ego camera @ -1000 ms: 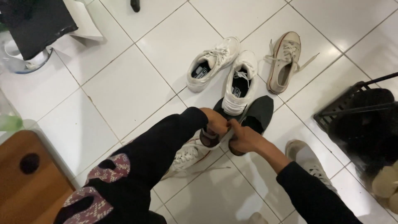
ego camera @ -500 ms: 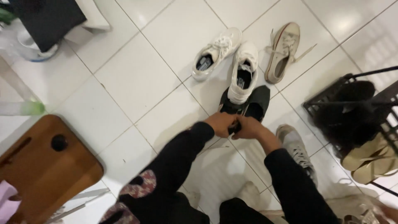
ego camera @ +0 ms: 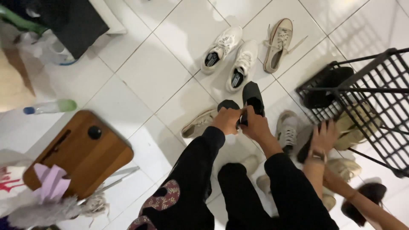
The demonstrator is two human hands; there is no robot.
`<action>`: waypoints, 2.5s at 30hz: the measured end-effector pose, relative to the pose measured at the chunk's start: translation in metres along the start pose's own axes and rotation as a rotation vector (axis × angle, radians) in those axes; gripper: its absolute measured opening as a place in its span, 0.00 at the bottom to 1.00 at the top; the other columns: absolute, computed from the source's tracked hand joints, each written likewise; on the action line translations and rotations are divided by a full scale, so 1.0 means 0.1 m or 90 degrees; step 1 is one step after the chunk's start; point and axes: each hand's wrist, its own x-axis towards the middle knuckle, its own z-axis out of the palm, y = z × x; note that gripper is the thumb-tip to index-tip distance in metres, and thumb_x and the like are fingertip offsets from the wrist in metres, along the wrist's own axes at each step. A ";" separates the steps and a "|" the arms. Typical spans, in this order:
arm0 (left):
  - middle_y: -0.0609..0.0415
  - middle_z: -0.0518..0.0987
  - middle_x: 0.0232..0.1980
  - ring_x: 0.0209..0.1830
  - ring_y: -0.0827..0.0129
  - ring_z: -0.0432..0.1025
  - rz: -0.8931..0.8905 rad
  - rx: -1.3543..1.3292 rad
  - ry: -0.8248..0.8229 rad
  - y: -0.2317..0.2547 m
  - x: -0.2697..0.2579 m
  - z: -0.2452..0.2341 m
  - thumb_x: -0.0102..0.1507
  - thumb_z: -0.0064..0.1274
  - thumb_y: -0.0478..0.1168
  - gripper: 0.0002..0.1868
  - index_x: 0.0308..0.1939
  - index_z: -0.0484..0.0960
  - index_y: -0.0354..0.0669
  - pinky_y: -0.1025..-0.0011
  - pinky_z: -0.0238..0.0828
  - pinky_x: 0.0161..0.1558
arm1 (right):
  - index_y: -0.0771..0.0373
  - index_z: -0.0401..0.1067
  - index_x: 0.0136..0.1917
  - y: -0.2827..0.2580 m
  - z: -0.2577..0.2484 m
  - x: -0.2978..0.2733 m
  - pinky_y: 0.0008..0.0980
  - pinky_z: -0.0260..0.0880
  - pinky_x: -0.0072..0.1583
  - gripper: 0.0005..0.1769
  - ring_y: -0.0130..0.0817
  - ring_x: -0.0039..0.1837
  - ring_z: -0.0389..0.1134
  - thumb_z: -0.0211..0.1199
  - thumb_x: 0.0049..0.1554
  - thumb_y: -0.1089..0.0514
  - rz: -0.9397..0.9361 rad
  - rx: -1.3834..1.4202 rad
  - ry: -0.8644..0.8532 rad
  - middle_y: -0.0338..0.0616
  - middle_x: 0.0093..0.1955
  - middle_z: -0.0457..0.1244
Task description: The person organizes multiple pairs of shoes and sandals by picking them up from the floor and placing them onto a metal shoe rack. They handle black sneakers, white sneakers, slip-on shoes, and flip-flops, arranging them on different shelves of the rack.
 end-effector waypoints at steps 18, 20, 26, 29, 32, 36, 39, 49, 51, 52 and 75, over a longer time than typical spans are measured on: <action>0.33 0.81 0.37 0.37 0.38 0.78 0.244 0.173 0.276 1.88 -1.86 -1.82 0.54 0.60 0.31 0.40 0.66 0.57 0.25 0.43 0.67 0.53 | 0.53 0.55 0.70 -1.16 -1.56 -1.78 0.59 0.74 0.56 0.34 0.63 0.53 0.75 0.61 0.53 0.51 -0.111 -0.013 0.155 0.63 0.50 0.71; 0.49 0.79 0.30 0.26 0.51 0.73 0.194 0.159 0.205 2.15 -2.05 -2.19 0.58 0.54 0.28 0.36 0.68 0.57 0.35 0.56 0.66 0.41 | 0.51 0.56 0.71 -1.41 -1.91 -2.05 0.45 0.57 0.31 0.31 0.47 0.30 0.67 0.59 0.57 0.58 -0.238 0.018 0.277 0.40 0.36 0.69; 0.43 0.82 0.38 0.41 0.43 0.79 0.151 0.254 0.148 2.57 -1.87 -2.69 0.57 0.64 0.41 0.32 0.59 0.64 0.39 0.52 0.68 0.54 | 0.54 0.60 0.54 -1.61 -2.70 -2.40 0.58 0.72 0.46 0.22 0.59 0.41 0.74 0.65 0.49 0.57 -0.236 0.001 0.347 0.50 0.37 0.69; 0.50 0.84 0.38 0.41 0.50 0.80 0.131 0.263 0.157 2.97 -2.05 -2.94 0.58 0.63 0.42 0.27 0.56 0.68 0.43 0.56 0.67 0.56 | 0.51 0.61 0.53 -1.64 -2.95 -2.62 0.55 0.72 0.46 0.21 0.54 0.42 0.74 0.65 0.49 0.56 -0.257 0.003 0.370 0.43 0.36 0.69; 0.51 0.84 0.39 0.41 0.55 0.80 0.166 0.365 0.259 3.10 -1.93 -3.06 0.56 0.65 0.48 0.29 0.54 0.67 0.48 0.56 0.68 0.53 | 0.52 0.62 0.54 -1.67 -3.31 -2.76 0.57 0.71 0.45 0.23 0.59 0.40 0.73 0.68 0.47 0.56 -0.287 -0.002 0.447 0.46 0.34 0.67; 0.48 0.80 0.35 0.38 0.50 0.78 0.267 0.270 0.320 3.58 -2.15 -3.38 0.51 0.67 0.45 0.31 0.52 0.68 0.48 0.54 0.68 0.50 | 0.50 0.63 0.54 -1.65 -3.60 -3.05 0.55 0.71 0.43 0.20 0.58 0.40 0.73 0.66 0.49 0.58 -0.288 0.020 0.506 0.42 0.33 0.66; 0.52 0.76 0.31 0.32 0.53 0.76 0.320 0.298 0.405 3.90 -2.21 -3.51 0.52 0.62 0.46 0.27 0.52 0.68 0.50 0.56 0.69 0.45 | 0.52 0.63 0.51 -1.57 -3.82 -3.26 0.56 0.69 0.43 0.19 0.61 0.37 0.71 0.67 0.48 0.56 -0.303 0.007 0.547 0.48 0.31 0.65; 0.61 0.70 0.31 0.32 0.63 0.70 0.423 0.198 0.440 4.59 -2.19 -4.21 0.50 0.62 0.41 0.28 0.53 0.70 0.54 0.64 0.63 0.47 | 0.57 0.69 0.61 -2.10 -4.99 -4.11 0.44 0.68 0.38 0.22 0.55 0.32 0.69 0.62 0.53 0.64 -0.381 0.170 0.600 0.47 0.29 0.67; 0.60 0.70 0.30 0.31 0.63 0.71 0.430 0.172 0.426 4.70 -2.15 -4.35 0.50 0.62 0.40 0.27 0.52 0.71 0.54 0.65 0.64 0.46 | 0.57 0.69 0.64 -2.09 -5.15 -4.16 0.43 0.68 0.38 0.25 0.56 0.31 0.68 0.61 0.52 0.66 -0.376 0.189 0.604 0.47 0.28 0.66; 0.60 0.71 0.31 0.32 0.63 0.72 0.433 0.153 0.407 4.73 -2.14 -4.40 0.52 0.63 0.42 0.26 0.53 0.72 0.54 0.65 0.64 0.46 | 0.59 0.68 0.67 -2.08 -5.19 -4.16 0.39 0.67 0.37 0.27 0.51 0.29 0.66 0.60 0.53 0.67 -0.392 0.208 0.611 0.47 0.26 0.63; 0.51 0.84 0.43 0.39 0.52 0.80 0.343 -0.010 0.284 5.04 -2.13 -4.13 0.52 0.67 0.39 0.26 0.53 0.76 0.48 0.63 0.66 0.51 | 0.54 0.77 0.60 -0.82 -5.05 -4.26 0.35 0.59 0.40 0.15 0.36 0.30 0.58 0.52 0.64 0.62 -0.167 -0.038 0.918 0.34 0.30 0.55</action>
